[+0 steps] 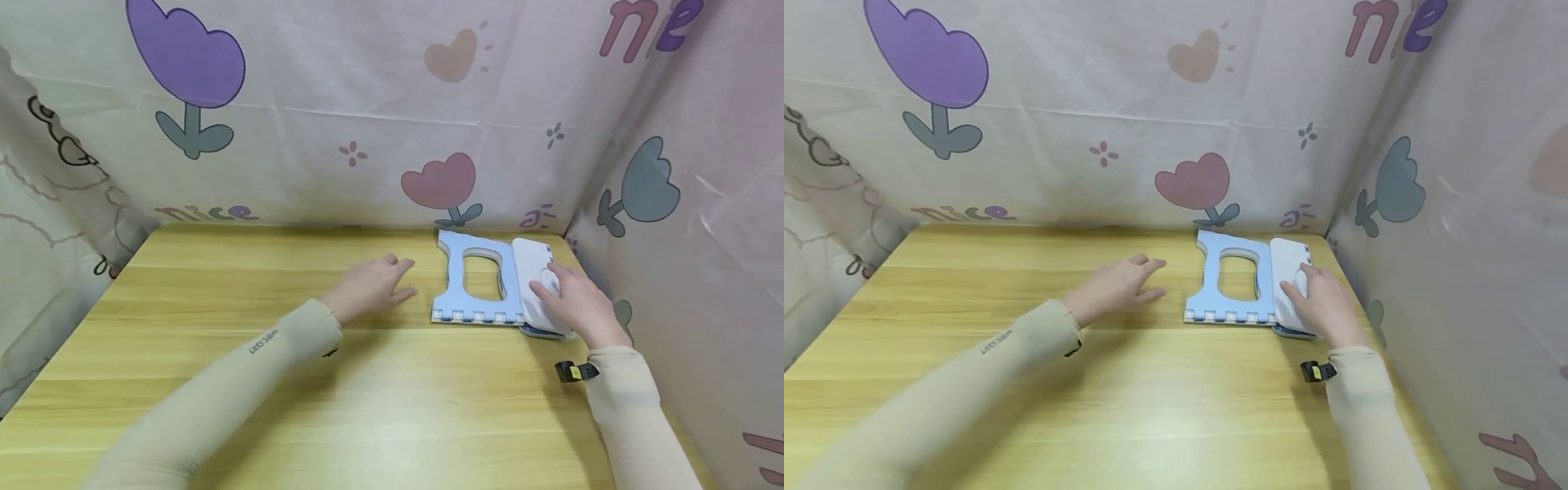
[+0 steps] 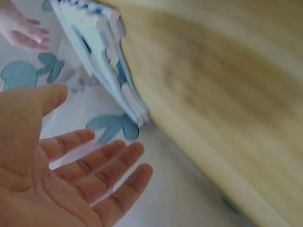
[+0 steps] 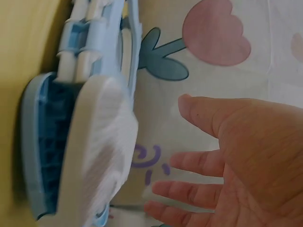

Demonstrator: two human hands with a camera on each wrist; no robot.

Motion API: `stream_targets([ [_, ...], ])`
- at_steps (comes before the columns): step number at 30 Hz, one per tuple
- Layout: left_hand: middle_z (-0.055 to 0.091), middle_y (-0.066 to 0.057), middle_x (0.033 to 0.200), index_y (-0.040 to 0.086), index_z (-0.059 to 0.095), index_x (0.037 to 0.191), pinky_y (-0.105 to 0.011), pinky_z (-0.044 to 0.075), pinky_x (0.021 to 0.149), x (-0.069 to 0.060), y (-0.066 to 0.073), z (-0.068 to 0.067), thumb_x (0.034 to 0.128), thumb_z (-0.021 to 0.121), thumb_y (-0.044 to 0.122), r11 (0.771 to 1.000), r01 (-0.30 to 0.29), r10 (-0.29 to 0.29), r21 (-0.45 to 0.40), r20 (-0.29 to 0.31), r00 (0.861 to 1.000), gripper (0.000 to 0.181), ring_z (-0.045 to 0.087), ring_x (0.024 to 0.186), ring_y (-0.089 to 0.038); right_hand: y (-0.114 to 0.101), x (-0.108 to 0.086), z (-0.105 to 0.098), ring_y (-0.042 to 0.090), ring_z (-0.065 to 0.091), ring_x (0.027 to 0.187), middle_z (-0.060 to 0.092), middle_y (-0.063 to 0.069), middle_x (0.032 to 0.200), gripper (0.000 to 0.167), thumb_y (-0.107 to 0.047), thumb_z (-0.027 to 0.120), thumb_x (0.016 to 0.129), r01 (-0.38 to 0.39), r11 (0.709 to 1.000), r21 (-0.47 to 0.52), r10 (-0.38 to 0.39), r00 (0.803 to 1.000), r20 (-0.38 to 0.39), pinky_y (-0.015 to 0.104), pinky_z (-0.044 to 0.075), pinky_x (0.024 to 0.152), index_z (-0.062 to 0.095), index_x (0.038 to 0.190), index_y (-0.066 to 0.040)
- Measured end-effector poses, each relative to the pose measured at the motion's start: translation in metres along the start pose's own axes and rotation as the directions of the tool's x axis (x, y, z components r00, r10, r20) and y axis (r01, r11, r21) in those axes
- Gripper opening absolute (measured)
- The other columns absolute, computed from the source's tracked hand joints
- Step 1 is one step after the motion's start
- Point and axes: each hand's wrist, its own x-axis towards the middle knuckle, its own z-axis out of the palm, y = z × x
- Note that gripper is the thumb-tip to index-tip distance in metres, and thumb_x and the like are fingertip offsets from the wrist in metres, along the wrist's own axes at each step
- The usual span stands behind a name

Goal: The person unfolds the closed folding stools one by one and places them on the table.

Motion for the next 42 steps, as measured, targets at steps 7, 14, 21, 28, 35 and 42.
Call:
stream_targets([
  [7,0.068,-0.015,0.138,0.010,0.053,0.155,-0.041,0.066,0.083,0.008,0.019,0.025,0.1090,0.063,0.042,0.995,-0.101,0.101,-0.003,0.024,0.995,0.057,0.074,0.108,-0.026,0.017,-0.009,0.008,0.063,0.032,0.149,0.033,0.041,0.164,0.089,-0.063,0.042,0.110,-0.033,0.999,0.035,0.031,0.998,0.047,0.080,0.030,0.117,0.032,0.164,0.007],
  [14,0.072,-0.010,0.126,0.010,0.060,0.151,-0.036,0.065,0.079,0.014,0.031,0.038,0.1068,0.069,0.036,0.984,-0.180,0.180,-0.007,-0.002,0.984,0.052,0.073,0.098,-0.021,0.024,-0.014,0.012,0.060,0.050,0.133,0.052,0.041,0.146,0.089,-0.062,0.043,0.110,-0.052,0.997,0.060,0.047,0.996,0.082,0.078,0.043,0.105,0.029,0.165,0.006],
  [21,0.071,-0.005,0.106,0.010,0.070,0.128,-0.028,0.058,0.071,0.023,0.038,0.050,0.1070,0.068,0.028,0.970,-0.242,0.242,0.004,-0.032,0.970,0.028,0.065,0.086,-0.014,0.032,-0.012,0.018,0.058,0.058,0.125,0.063,0.042,0.133,0.083,-0.054,0.049,0.111,-0.021,0.998,0.057,0.018,0.998,0.060,0.072,0.049,0.102,0.040,0.156,0.015],
  [28,0.069,-0.004,0.104,0.012,0.069,0.124,-0.028,0.058,0.072,0.029,0.044,0.059,0.1071,0.067,0.029,0.966,-0.256,0.258,0.042,-0.048,0.965,0.024,0.064,0.086,-0.014,0.039,-0.010,0.022,0.056,0.058,0.126,0.058,0.044,0.140,0.080,-0.050,0.051,0.111,-0.009,0.999,0.048,0.006,0.999,0.048,0.073,0.047,0.106,0.046,0.150,0.019],
  [35,0.069,-0.003,0.106,0.011,0.069,0.128,-0.029,0.058,0.076,0.032,0.050,0.062,0.1065,0.069,0.031,0.974,-0.225,0.226,0.027,-0.031,0.974,0.029,0.064,0.088,-0.014,0.043,-0.011,0.025,0.062,0.054,0.128,0.056,0.047,0.139,0.082,-0.054,0.049,0.111,-0.058,0.997,0.054,0.053,0.995,0.086,0.072,0.048,0.107,0.051,0.145,0.021],
  [42,0.068,-0.004,0.105,0.009,0.070,0.128,-0.026,0.056,0.077,0.030,0.048,0.060,0.1060,0.070,0.027,0.976,-0.217,0.217,-0.007,-0.037,0.976,0.029,0.061,0.088,-0.012,0.040,-0.011,0.025,0.062,0.055,0.130,0.057,0.044,0.141,0.083,-0.054,0.050,0.111,-0.032,0.999,0.035,0.030,0.998,0.064,0.073,0.047,0.107,0.049,0.147,0.021],
])
